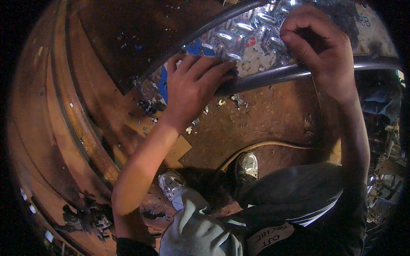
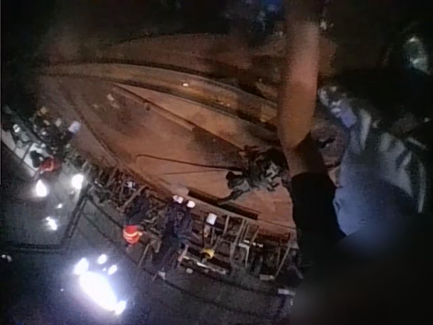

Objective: The person kneels and uses both hands to peel a large blue and white sticker off a curved metal frame. They work slowly along the length of the frame, removing the sticker in sections and discarding the pieces onto the floor.

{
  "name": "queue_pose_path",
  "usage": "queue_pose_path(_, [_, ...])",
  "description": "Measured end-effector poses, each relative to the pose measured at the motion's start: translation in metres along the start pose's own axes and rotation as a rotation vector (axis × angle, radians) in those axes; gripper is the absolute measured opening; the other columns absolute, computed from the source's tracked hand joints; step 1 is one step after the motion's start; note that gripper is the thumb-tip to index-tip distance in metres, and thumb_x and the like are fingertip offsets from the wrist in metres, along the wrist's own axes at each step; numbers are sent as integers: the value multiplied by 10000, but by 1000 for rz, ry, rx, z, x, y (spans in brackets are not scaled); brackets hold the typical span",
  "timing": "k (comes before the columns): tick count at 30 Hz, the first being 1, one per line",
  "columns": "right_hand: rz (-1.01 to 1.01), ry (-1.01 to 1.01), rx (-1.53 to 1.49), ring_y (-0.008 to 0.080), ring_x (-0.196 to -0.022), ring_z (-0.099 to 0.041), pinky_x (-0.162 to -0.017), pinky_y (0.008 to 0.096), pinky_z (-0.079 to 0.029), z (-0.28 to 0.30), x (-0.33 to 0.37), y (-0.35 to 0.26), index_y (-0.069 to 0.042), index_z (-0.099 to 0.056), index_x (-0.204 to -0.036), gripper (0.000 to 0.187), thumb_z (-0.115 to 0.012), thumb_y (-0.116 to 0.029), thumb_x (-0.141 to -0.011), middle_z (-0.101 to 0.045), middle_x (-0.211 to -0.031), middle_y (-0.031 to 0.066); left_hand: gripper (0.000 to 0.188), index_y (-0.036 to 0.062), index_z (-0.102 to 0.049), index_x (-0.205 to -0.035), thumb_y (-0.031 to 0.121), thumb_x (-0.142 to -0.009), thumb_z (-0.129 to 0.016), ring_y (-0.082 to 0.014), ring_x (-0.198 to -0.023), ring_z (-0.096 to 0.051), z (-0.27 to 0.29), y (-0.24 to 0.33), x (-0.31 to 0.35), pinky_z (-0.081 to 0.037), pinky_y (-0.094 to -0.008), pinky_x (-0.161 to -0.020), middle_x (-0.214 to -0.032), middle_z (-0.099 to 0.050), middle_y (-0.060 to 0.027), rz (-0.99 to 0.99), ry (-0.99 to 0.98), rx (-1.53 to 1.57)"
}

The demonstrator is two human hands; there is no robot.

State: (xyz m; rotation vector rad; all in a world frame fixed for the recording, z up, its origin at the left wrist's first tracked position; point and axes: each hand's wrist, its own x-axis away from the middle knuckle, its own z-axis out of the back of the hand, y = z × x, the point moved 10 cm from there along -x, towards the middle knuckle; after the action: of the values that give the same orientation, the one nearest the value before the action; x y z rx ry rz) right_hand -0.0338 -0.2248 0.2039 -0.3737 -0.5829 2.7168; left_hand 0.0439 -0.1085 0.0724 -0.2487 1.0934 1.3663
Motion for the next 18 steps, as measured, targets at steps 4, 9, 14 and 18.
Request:
queue_pose_path(4, [-15,-2,-32,190,-806,-625,-712,340,-501,-2,-4,-5,-14,-666,-875,71,-719,-51,-846,-626,-875,77,237,190,-662,-972,218,-740,-701,-194,-829,-578,0,4,-1,-393,-428,-784,-927,-629,22,-55,5,-42])
queue_pose_path(9, [-97,-20,-49,183,-817,-626,-723,330,-501,4,-2,-14,-11,-661,-871,68,-718,-29,-839,-625,-879,83,322,169,-660,-1022,112,-706,-684,-257,-877,-600,-18,-5,7,-410,-437,-820,-916,-654,-33,-92,-85,-47])
queue_pose_path(14, [-32,4,-20,180,-806,-628,-709,331,-506,2,-3,-5,-11,-658,-864,75,-724,-30,-833,-625,-877,83,228,154,-643,-958,95,-743,-694,-230,-852,-592,-13,-25,23,-397,-401,-801,-929,-635,-24,-1,-13,189])
queue_pose_path(18, [-9,47,-52,123,-880,-551,-783,244,-433,-2,5,2,-3,-614,-905,78,-648,43,-852,-568,-920,38,244,170,-682,-983,80,-758,-708,-231,-880,-601,1,-35,31,-403,-390,-825,-990,-654,-40,139,89,183])
